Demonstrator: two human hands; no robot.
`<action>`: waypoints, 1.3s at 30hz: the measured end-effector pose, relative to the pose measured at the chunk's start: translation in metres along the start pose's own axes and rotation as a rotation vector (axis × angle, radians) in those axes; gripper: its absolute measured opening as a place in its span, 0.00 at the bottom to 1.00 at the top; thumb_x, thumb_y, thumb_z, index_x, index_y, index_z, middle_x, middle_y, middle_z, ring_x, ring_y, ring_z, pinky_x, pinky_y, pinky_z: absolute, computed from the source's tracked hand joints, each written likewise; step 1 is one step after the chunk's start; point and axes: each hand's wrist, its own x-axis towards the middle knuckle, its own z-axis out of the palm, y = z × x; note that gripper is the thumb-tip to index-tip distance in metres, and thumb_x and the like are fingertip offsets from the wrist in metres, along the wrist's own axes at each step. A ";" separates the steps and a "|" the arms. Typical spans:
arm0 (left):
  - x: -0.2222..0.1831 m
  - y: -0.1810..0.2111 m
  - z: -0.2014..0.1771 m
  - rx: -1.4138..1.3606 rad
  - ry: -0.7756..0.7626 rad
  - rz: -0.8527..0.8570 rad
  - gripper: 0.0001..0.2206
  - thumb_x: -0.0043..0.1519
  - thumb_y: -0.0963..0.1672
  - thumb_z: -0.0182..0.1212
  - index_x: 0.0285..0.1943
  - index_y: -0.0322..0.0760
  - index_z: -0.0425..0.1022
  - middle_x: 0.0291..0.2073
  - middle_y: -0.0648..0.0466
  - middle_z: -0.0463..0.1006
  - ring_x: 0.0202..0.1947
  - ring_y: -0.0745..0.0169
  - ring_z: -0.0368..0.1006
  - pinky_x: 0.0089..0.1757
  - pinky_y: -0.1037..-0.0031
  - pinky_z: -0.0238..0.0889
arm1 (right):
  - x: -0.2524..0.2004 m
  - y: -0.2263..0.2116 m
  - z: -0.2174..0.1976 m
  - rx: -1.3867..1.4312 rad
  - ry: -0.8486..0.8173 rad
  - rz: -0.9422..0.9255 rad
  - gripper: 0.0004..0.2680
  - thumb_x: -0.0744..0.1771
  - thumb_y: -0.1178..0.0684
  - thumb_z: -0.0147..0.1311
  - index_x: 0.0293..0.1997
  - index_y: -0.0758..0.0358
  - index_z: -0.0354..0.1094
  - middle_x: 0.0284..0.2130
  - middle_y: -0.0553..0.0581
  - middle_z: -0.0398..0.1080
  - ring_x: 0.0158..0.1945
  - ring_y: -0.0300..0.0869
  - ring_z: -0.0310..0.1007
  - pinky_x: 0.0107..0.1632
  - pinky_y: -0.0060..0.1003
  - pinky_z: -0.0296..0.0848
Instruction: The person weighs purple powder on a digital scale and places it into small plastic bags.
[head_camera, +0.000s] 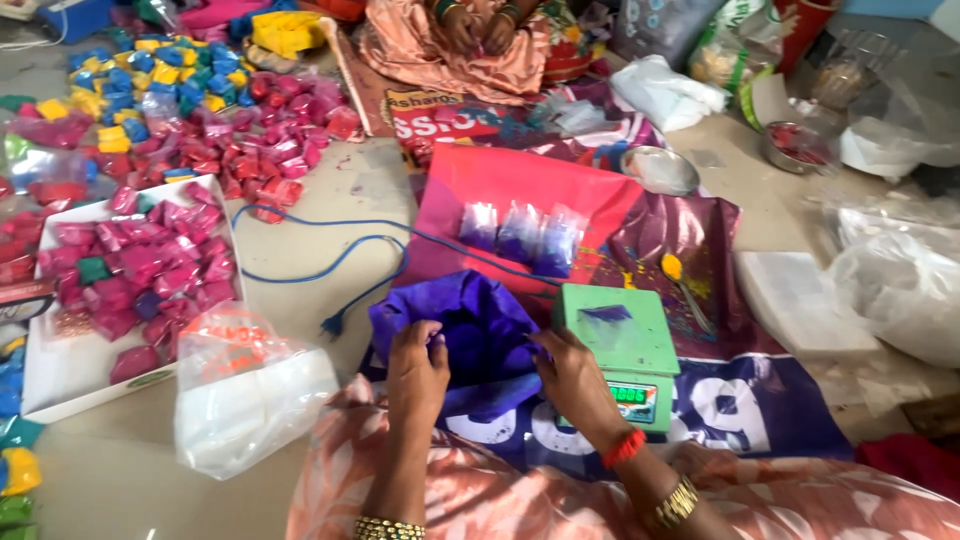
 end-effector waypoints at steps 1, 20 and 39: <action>0.000 -0.001 -0.003 0.004 0.005 -0.005 0.08 0.58 0.38 0.63 0.46 0.33 0.75 0.40 0.42 0.79 0.45 0.39 0.74 0.47 0.56 0.67 | 0.007 0.009 0.013 0.003 -0.007 -0.005 0.09 0.65 0.62 0.54 0.49 0.67 0.73 0.39 0.67 0.75 0.41 0.63 0.76 0.43 0.49 0.74; 0.022 0.013 -0.013 -0.234 -0.021 -0.207 0.08 0.59 0.36 0.60 0.46 0.30 0.74 0.40 0.43 0.78 0.39 0.47 0.77 0.42 0.63 0.71 | 0.020 0.007 0.043 -0.150 -0.092 -0.110 0.09 0.66 0.63 0.51 0.50 0.65 0.73 0.38 0.65 0.73 0.39 0.61 0.74 0.39 0.50 0.72; 0.023 0.013 -0.016 -0.193 -0.048 -0.249 0.06 0.59 0.37 0.61 0.44 0.30 0.75 0.37 0.44 0.78 0.36 0.48 0.76 0.40 0.62 0.69 | 0.005 -0.018 0.019 -0.119 0.131 -0.339 0.12 0.67 0.64 0.49 0.56 0.68 0.69 0.46 0.67 0.75 0.46 0.60 0.77 0.45 0.45 0.77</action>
